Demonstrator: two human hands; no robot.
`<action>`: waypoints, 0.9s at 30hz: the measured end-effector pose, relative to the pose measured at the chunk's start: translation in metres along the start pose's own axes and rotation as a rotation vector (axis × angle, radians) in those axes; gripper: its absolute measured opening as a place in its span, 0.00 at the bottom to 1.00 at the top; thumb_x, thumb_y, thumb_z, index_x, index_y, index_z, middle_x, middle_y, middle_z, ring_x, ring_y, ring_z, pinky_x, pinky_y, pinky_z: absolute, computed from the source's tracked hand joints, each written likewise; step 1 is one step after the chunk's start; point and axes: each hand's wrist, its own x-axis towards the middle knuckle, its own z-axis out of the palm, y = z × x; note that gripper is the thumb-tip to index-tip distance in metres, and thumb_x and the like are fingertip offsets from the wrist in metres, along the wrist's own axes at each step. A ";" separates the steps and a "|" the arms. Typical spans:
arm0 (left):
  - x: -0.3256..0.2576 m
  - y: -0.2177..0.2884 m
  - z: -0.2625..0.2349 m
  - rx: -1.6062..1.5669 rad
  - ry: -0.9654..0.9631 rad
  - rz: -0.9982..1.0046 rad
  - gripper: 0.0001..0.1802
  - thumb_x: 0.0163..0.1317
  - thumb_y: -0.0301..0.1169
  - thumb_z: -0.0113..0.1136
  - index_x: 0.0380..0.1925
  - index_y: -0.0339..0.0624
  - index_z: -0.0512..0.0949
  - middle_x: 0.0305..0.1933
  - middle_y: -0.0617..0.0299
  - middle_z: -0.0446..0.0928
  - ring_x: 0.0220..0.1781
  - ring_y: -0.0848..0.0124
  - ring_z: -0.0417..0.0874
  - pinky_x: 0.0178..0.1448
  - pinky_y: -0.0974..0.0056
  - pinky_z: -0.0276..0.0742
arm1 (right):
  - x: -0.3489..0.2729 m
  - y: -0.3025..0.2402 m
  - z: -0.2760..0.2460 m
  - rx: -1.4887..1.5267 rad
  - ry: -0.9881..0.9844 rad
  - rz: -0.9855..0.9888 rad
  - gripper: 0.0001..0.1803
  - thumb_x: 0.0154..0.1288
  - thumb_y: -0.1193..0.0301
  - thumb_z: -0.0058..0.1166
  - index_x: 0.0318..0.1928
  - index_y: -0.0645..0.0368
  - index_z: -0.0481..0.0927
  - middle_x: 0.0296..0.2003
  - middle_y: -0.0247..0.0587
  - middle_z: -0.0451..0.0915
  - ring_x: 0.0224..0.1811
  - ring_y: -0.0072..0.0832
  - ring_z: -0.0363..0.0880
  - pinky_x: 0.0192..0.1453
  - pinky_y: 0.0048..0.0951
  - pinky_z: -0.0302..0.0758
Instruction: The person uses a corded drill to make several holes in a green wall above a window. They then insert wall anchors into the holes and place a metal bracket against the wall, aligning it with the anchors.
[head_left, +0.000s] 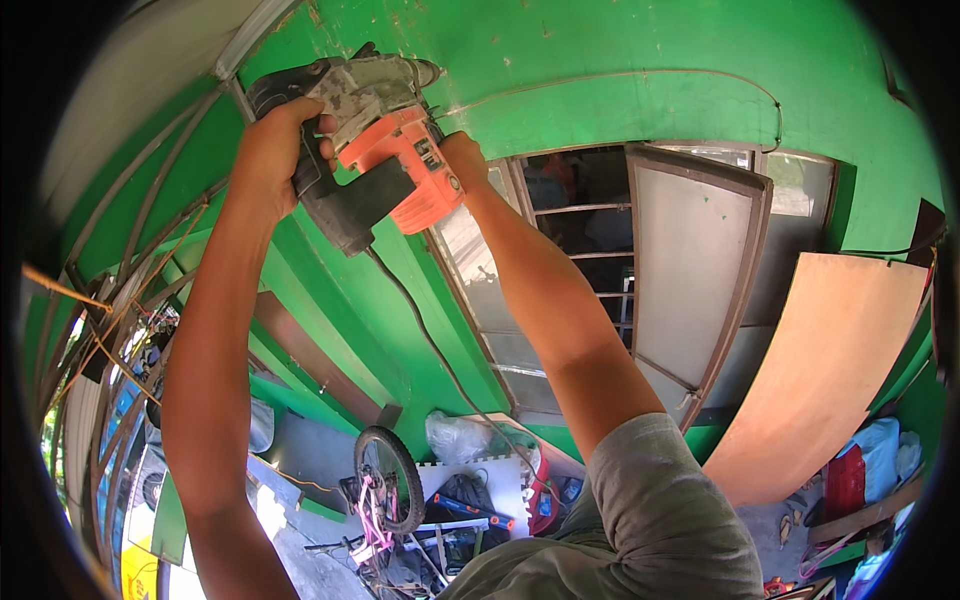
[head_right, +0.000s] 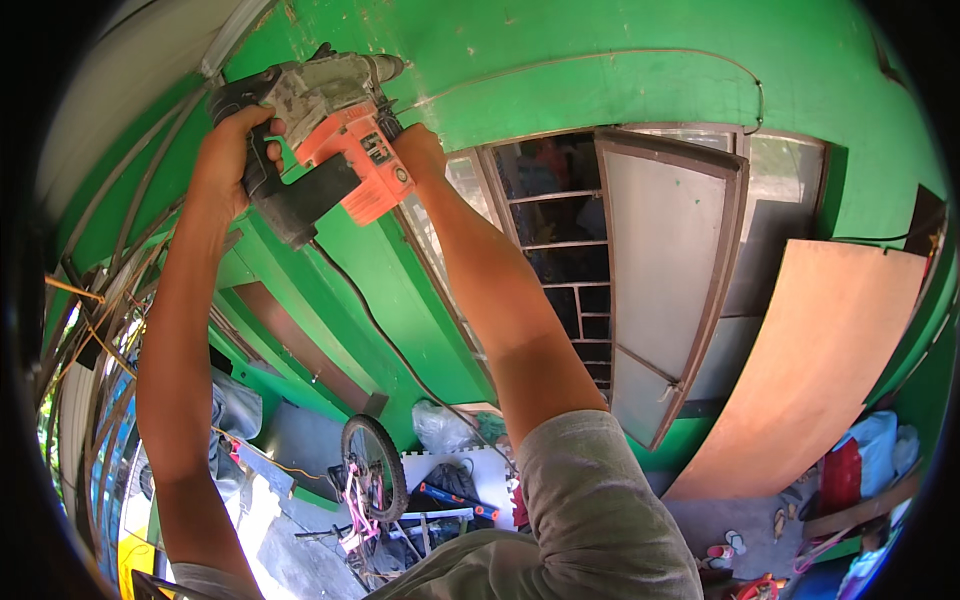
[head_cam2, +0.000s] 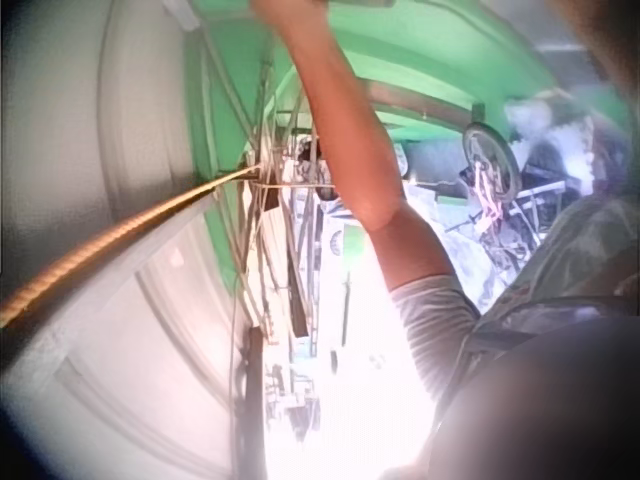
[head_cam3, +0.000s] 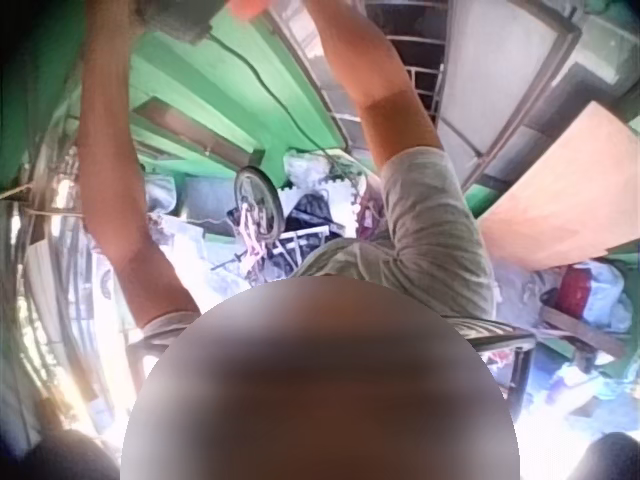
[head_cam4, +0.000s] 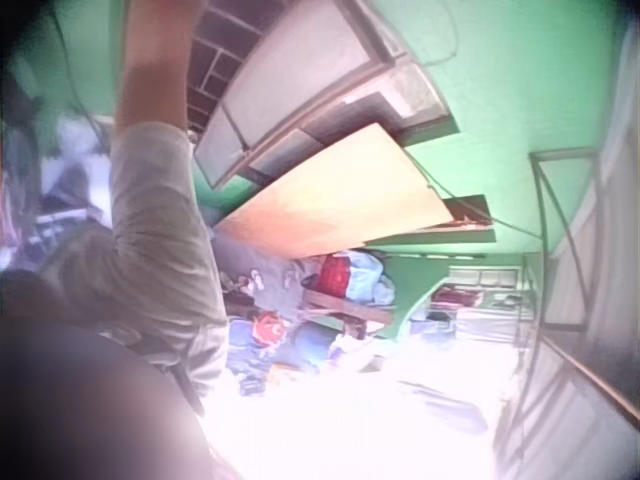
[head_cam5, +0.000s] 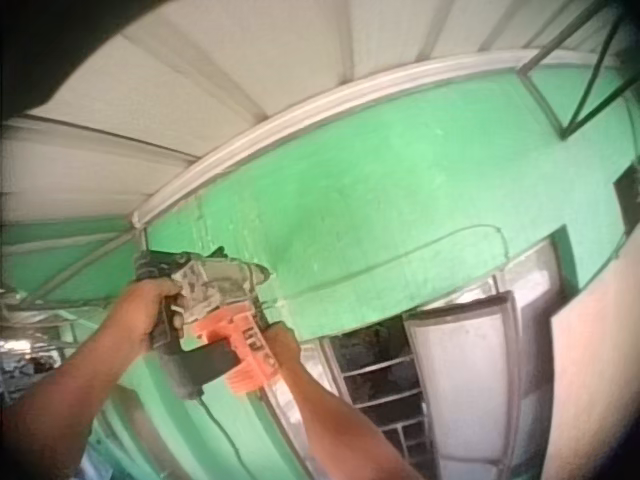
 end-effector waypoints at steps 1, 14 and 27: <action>0.003 -0.002 0.000 0.007 -0.013 0.012 0.11 0.67 0.31 0.61 0.43 0.35 0.76 0.36 0.57 0.81 0.25 0.70 0.79 0.29 0.59 0.81 | 0.003 0.002 0.001 -0.027 0.023 -0.008 0.25 0.59 0.52 0.67 0.45 0.60 0.89 0.49 0.61 0.87 0.55 0.54 0.87 0.58 0.47 0.83; -0.015 0.004 -0.014 -0.040 -0.020 -0.036 0.07 0.67 0.30 0.61 0.37 0.37 0.77 0.31 0.59 0.79 0.26 0.68 0.81 0.31 0.57 0.83 | 0.003 0.013 0.006 -0.094 0.083 -0.149 0.24 0.60 0.52 0.65 0.42 0.63 0.89 0.45 0.63 0.88 0.52 0.58 0.87 0.56 0.49 0.84; -0.021 0.003 -0.013 0.021 -0.027 0.018 0.10 0.67 0.32 0.62 0.43 0.40 0.76 0.35 0.60 0.81 0.25 0.71 0.79 0.30 0.60 0.79 | -0.027 -0.009 -0.006 0.022 -0.042 0.033 0.23 0.58 0.55 0.68 0.45 0.61 0.89 0.49 0.60 0.88 0.55 0.53 0.88 0.57 0.46 0.84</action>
